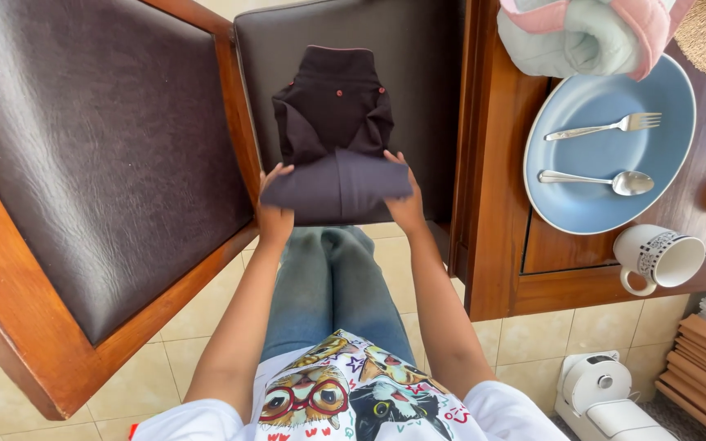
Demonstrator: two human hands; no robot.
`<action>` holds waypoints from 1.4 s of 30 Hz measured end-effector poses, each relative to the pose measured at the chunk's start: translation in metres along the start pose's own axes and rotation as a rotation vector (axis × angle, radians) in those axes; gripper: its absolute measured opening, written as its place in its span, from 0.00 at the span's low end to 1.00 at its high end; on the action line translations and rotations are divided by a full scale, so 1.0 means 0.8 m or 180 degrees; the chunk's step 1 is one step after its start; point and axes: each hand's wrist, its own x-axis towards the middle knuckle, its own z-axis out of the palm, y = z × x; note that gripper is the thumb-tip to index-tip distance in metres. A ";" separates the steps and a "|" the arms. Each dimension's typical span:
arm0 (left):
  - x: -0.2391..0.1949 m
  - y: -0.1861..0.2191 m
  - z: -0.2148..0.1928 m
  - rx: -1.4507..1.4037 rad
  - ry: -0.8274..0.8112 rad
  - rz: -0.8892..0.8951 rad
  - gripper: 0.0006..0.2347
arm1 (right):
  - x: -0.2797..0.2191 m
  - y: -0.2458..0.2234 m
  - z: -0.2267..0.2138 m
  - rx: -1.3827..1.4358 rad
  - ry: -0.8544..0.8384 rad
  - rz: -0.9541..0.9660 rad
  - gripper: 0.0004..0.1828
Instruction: The person arranges forks and spoons on blue plates on a wooden dining table, repositions a tissue box, a small potted plant and a mug, then picks up a dark jacket from a chair and folds it on the chair seat. They adjust the chair and pick up a cloth at the end.
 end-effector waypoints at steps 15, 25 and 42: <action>0.142 0.027 0.039 -0.0191 0.0373 -0.2078 0.21 | 0.099 -0.007 0.060 -0.0041 0.1446 0.0902 0.27; 0.163 0.028 0.045 0.0214 0.0355 -0.2269 0.24 | 0.134 -0.066 0.057 -0.0964 0.2077 0.0279 0.23; 0.164 -0.022 0.058 -0.1579 -0.0172 -0.2915 0.32 | 0.146 -0.012 0.048 0.0219 0.1389 0.1903 0.32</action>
